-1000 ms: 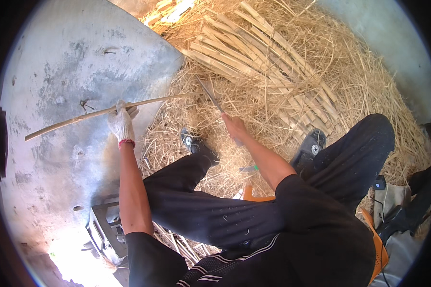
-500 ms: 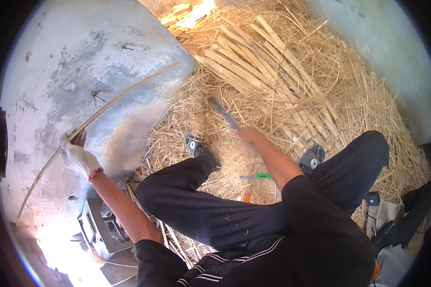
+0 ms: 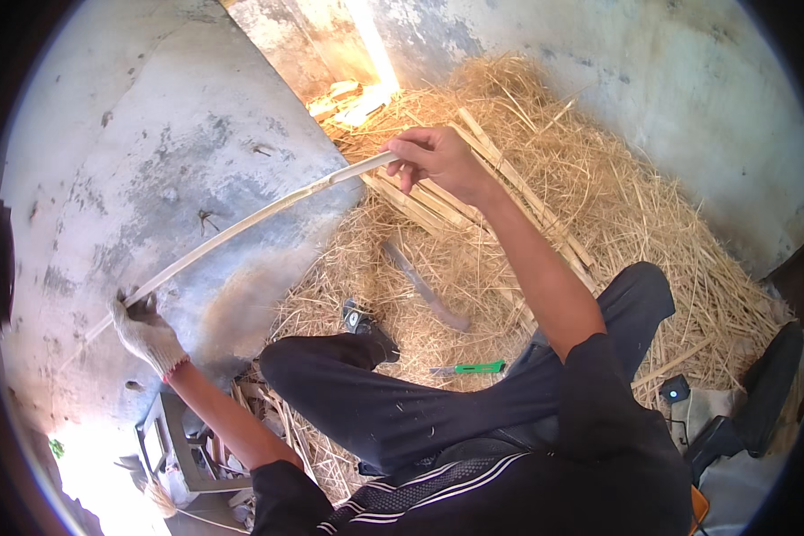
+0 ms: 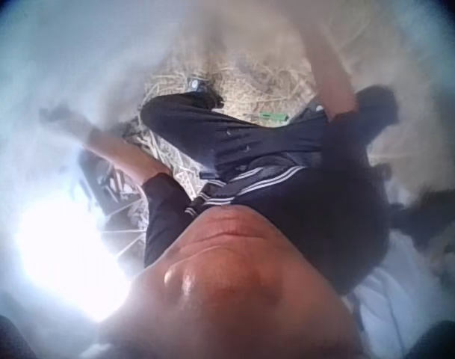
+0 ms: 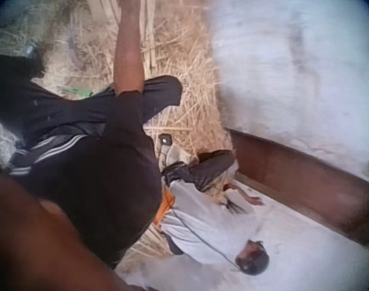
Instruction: The person sits on a straw-covered floor and uses a knife to split long bamboo poles into thin strips. They hold the pole with a gloved hand and repeatedly strike it with the knife to separate the fibers, then use a smaller green tool to refine the strips.
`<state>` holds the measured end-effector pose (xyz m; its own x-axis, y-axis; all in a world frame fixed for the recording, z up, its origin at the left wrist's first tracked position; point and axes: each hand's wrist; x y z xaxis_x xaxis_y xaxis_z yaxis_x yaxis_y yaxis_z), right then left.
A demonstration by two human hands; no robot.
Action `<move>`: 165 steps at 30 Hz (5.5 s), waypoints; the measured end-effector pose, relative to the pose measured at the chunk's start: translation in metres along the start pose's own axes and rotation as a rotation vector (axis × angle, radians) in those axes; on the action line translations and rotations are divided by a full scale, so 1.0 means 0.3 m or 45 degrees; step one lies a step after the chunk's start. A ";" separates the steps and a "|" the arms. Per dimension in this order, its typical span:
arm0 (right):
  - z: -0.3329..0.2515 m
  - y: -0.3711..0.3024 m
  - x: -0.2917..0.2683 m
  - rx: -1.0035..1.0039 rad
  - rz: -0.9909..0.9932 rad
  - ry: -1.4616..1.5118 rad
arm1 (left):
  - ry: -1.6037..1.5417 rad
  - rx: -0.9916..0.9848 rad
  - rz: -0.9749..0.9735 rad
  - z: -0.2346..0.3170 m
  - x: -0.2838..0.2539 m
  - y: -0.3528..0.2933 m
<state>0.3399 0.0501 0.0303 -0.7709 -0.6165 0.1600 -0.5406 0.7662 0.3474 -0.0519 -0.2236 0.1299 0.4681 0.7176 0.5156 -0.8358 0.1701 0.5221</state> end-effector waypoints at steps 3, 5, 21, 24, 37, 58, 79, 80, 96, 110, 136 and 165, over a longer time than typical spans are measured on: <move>-0.102 -0.072 -0.005 -0.010 -0.033 -0.078 | -0.058 0.006 -0.005 0.068 0.038 -0.013; -0.131 -0.132 -0.018 -0.016 0.069 -0.045 | -0.071 -0.004 -0.050 0.101 0.168 -0.102; -0.158 -0.412 0.202 -0.013 -0.378 0.212 | 0.300 -0.447 -1.205 0.249 0.590 -0.656; -0.160 -0.429 0.224 -0.029 -0.299 0.325 | 0.352 -0.423 -1.261 0.219 0.574 -0.679; -0.119 -0.440 0.215 -0.192 -0.039 0.120 | 0.574 0.066 -0.966 0.131 0.597 -0.744; -0.216 -0.455 0.175 -0.039 0.121 -0.179 | 0.536 -0.213 -1.276 0.155 0.577 -0.611; -0.140 -0.429 0.171 -0.008 0.145 -0.223 | 0.834 0.674 -1.635 0.043 0.616 -0.706; -0.143 -0.425 0.171 0.002 0.156 -0.230 | 0.799 0.734 -1.745 0.034 0.603 -0.720; -0.142 -0.421 0.177 0.036 0.029 -0.123 | 0.599 -0.304 -1.150 0.028 0.595 -0.699; -0.126 -0.440 0.227 -0.204 0.245 -0.497 | 0.939 0.747 -1.296 0.024 0.617 -0.687; -0.092 -0.471 0.273 -0.287 0.198 -0.429 | 0.064 -0.400 -0.724 0.049 0.618 -0.592; -0.111 -0.381 0.121 -0.156 0.420 -0.340 | 0.041 -0.743 -1.131 0.001 0.623 -0.659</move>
<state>0.3850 -0.0659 0.0271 -0.9642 -0.2619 0.0422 -0.2196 0.8771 0.4271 0.2009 -0.1232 0.1234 0.9774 0.1928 0.0868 -0.2100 0.9332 0.2917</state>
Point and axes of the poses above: each hand's wrist, its own y-axis towards the middle knuckle, its own x-axis out of the palm, z = x × y, and after that the axes turned 2 degrees about -y, right-handed
